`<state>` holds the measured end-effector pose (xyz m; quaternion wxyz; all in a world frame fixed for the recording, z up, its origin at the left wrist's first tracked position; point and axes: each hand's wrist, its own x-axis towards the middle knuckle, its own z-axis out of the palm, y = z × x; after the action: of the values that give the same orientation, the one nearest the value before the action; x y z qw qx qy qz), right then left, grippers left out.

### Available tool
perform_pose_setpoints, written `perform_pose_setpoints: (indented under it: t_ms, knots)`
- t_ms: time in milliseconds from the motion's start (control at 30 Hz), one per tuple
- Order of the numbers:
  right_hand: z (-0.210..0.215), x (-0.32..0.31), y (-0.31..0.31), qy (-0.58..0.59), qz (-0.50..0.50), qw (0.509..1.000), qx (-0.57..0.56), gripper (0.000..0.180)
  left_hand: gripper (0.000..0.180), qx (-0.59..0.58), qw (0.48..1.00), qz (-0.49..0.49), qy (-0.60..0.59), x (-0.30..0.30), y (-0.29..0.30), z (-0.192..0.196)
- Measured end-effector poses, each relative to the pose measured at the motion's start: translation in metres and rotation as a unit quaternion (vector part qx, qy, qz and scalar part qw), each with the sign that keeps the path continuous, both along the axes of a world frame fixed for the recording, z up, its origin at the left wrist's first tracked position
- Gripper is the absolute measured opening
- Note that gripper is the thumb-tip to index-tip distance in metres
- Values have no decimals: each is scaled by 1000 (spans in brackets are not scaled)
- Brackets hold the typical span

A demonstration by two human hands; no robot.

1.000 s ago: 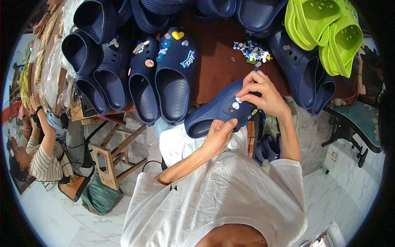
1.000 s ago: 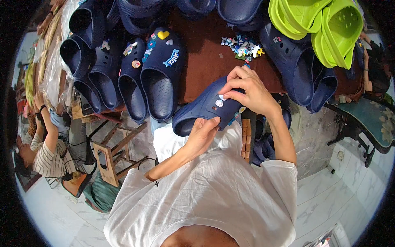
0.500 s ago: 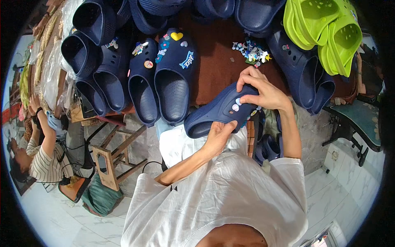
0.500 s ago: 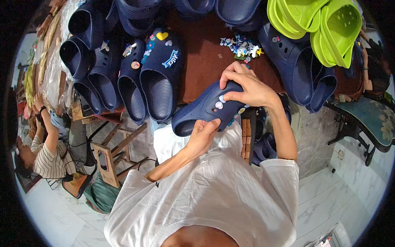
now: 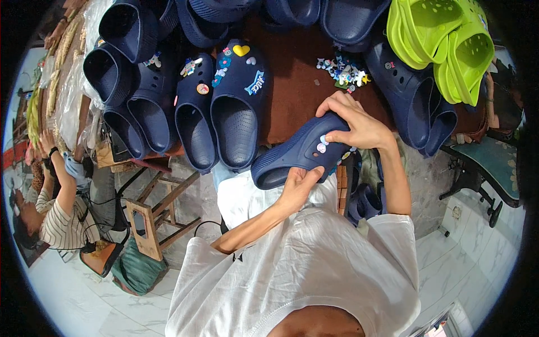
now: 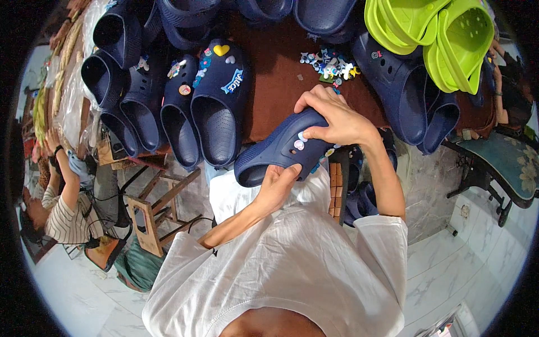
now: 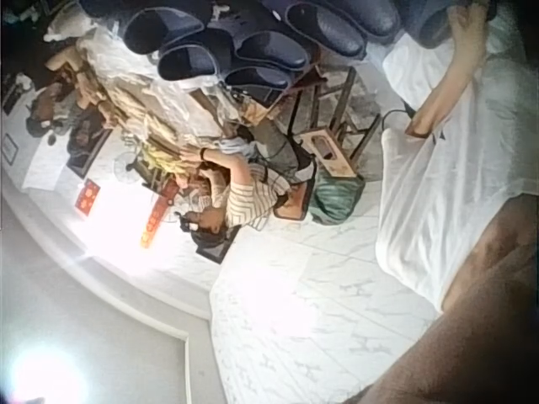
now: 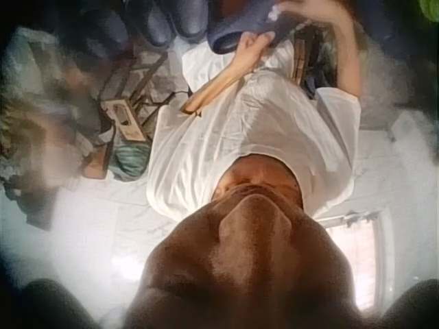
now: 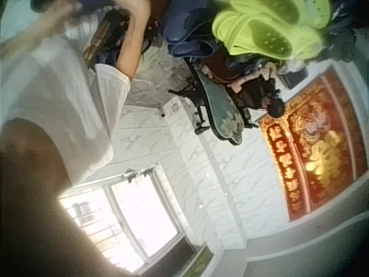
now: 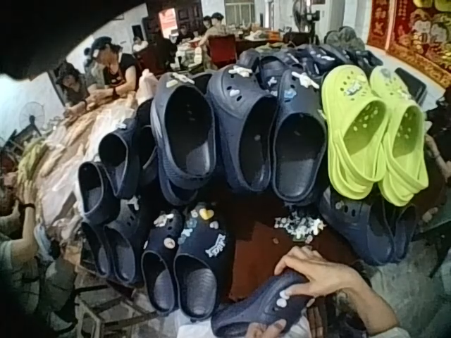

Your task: Attaching decorative charms into holes on blue clog-style shoes.

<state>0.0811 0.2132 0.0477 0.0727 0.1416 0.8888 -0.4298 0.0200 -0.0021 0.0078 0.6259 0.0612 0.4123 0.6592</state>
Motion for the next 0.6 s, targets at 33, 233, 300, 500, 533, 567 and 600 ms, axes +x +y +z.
perform_pose_setpoints:
  t_ms: [33,233,300,500,533,567,600]
  knots:
    - [3,-1,-3,-8,-5,1000,6,48,36,4,1000,5,-15,0,0,-1]
    - [-7,2,2,27,-8,999,-23,42,37,18,992,11,-121,-9,3,4]
    - [-13,5,3,40,-6,999,-30,40,38,25,988,15,-149,-11,3,5]
    - [-11,9,3,55,-25,994,-87,39,38,11,985,40,-167,-11,2,4]
    - [-9,10,3,56,-27,994,-86,37,37,12,984,40,-174,-11,1,-2]
    - [-7,11,2,56,-28,994,-84,36,36,13,983,39,-182,-12,0,-5]
    - [-5,11,1,56,-28,994,-85,36,36,13,983,39,-181,-13,0,-6]
